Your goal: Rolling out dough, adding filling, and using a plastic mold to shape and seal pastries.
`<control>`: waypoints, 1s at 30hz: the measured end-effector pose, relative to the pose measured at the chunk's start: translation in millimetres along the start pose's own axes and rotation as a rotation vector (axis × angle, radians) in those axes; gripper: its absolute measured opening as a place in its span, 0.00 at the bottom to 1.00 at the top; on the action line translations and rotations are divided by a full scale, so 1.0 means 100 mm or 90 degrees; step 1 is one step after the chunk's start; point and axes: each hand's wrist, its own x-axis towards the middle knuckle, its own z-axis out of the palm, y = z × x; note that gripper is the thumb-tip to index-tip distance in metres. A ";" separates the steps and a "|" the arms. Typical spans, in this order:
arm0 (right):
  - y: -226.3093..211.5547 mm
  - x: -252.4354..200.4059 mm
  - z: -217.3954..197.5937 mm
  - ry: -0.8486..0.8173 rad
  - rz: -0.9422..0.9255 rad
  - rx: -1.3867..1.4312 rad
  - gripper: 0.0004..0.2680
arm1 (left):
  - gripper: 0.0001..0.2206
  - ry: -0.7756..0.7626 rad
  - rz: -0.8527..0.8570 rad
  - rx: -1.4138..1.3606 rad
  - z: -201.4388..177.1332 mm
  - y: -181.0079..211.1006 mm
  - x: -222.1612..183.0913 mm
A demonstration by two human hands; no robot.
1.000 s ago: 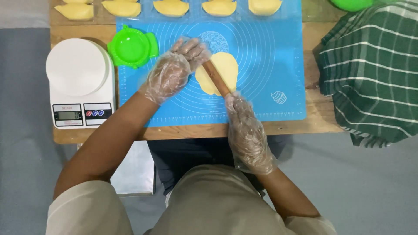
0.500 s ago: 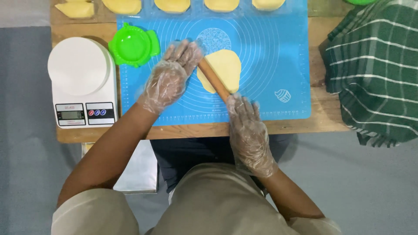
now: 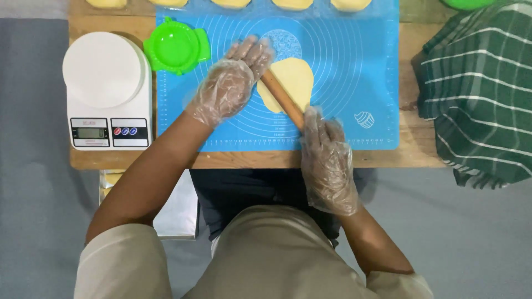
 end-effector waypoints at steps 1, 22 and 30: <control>-0.01 0.00 0.01 0.024 -0.032 0.001 0.19 | 0.27 0.051 -0.041 0.426 -0.02 0.03 -0.10; 0.98 1.02 0.25 0.033 -0.249 0.029 0.22 | 0.27 0.109 -0.118 -0.044 -0.18 0.24 -0.47; 1.03 0.74 0.40 0.063 -0.236 0.002 0.26 | 0.26 0.142 -0.199 -0.082 -0.45 0.77 -0.77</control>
